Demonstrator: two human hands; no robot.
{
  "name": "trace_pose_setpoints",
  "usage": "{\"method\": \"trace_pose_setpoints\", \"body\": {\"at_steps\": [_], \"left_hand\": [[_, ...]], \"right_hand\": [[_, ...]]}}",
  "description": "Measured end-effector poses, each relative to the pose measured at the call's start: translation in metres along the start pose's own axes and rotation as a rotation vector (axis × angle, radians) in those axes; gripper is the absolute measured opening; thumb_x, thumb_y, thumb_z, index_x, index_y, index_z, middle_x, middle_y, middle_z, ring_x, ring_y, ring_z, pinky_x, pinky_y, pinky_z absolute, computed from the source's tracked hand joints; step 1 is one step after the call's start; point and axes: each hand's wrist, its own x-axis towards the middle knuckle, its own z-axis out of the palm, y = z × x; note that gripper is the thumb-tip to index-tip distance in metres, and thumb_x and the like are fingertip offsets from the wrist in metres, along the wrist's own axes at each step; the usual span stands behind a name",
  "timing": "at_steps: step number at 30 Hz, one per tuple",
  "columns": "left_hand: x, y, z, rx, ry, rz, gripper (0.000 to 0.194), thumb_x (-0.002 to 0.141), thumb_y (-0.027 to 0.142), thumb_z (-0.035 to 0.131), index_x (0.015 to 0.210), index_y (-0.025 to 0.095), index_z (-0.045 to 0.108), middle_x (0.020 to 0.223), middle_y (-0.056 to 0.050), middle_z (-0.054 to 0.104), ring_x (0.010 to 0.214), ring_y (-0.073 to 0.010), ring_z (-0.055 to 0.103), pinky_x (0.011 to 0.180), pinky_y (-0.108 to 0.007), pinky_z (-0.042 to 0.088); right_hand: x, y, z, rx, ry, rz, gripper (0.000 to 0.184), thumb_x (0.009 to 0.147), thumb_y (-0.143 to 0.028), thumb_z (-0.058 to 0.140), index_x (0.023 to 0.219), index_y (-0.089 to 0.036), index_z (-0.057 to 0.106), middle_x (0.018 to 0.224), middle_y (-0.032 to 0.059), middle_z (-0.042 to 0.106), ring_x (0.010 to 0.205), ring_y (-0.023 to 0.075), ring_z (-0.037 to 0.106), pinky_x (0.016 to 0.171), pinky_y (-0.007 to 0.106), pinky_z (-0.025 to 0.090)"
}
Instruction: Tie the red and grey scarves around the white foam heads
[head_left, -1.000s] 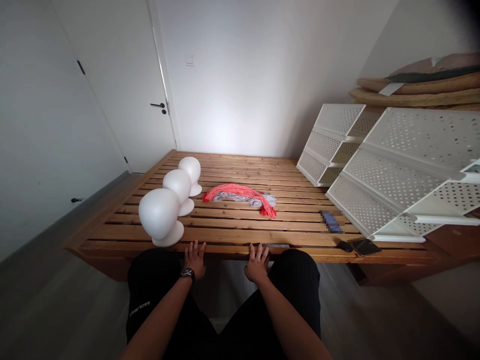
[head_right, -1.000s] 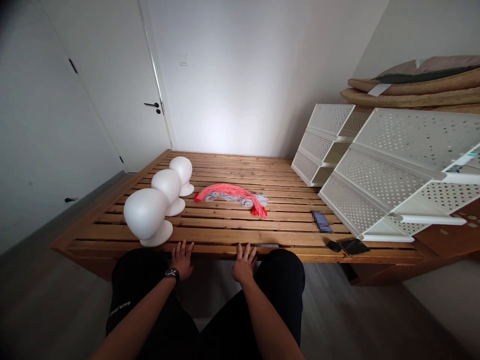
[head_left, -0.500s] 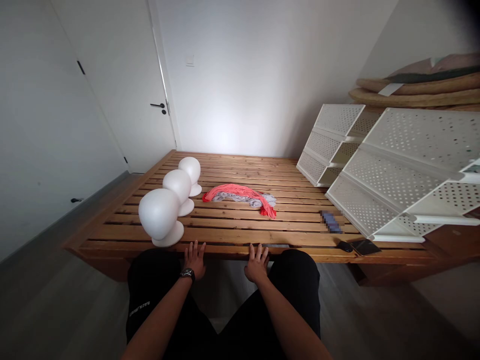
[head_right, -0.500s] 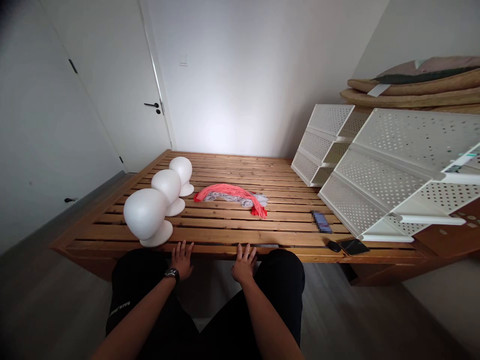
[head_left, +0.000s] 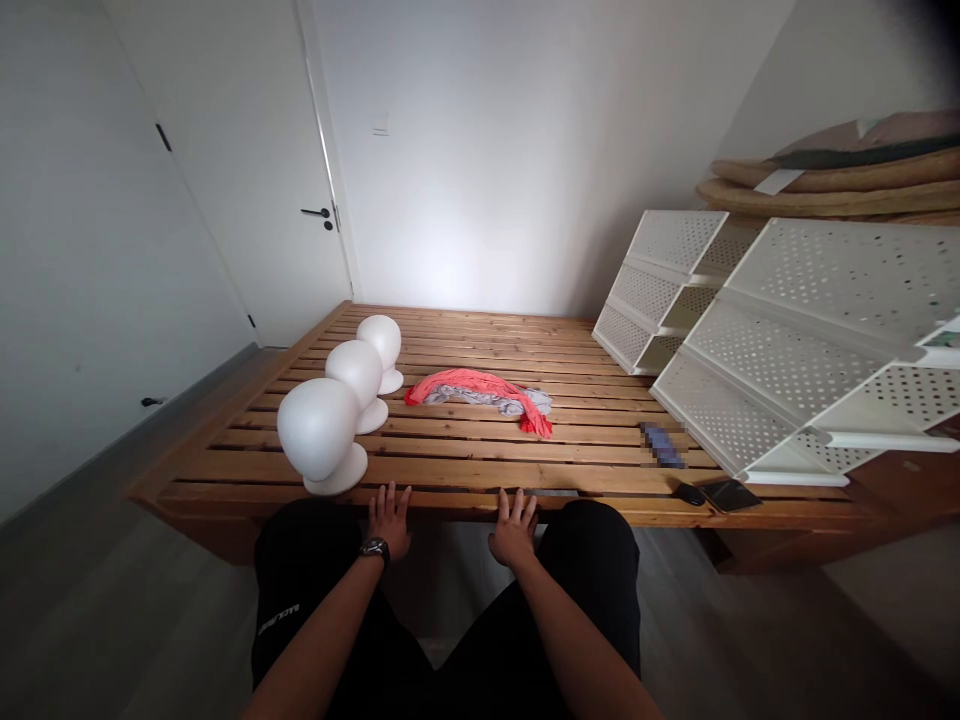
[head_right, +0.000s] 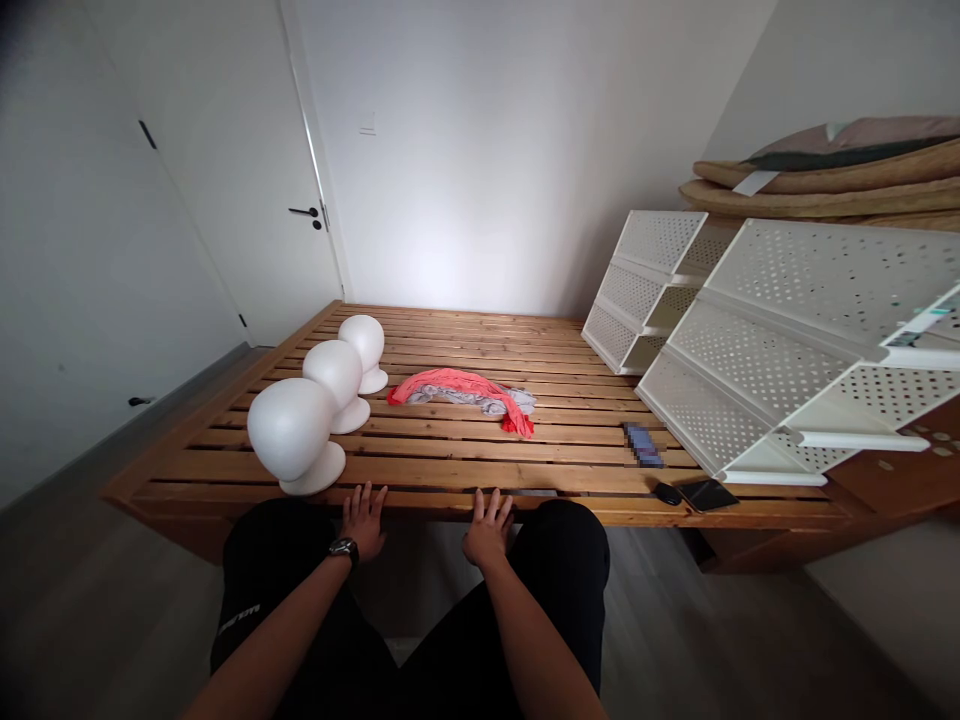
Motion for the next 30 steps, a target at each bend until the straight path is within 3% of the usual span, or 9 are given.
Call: {"method": "trace_pose_setpoints", "body": {"at_steps": [7, 30], "left_hand": [[-0.0002, -0.0005, 0.0005, -0.008, 0.005, -0.001, 0.099, 0.071, 0.023, 0.07, 0.16, 0.023, 0.027, 0.17, -0.016, 0.01, 0.157, -0.0381, 0.003, 0.124, -0.055, 0.001], [0.0012, -0.002, 0.0046, -0.001, 0.001, -0.003, 0.101, 0.07, 0.023, 0.072, 0.161, 0.024, 0.026, 0.17, -0.015, 0.009, 0.157, -0.0371, 0.002, 0.124, -0.055, 0.001]], "right_hand": [[-0.0003, -0.0014, -0.0007, -0.01, -0.006, 0.002, 0.105, 0.078, -0.037, 0.065, 0.163, -0.024, 0.005, 0.169, 0.0154, -0.009, 0.15, 0.048, -0.016, 0.117, 0.062, 0.001], [0.0025, 0.0, 0.0044, -0.012, 0.007, -0.003, 0.103, 0.079, -0.035, 0.064, 0.163, -0.025, 0.006, 0.169, 0.0157, -0.009, 0.15, 0.0484, -0.016, 0.116, 0.062, 0.001]]}}
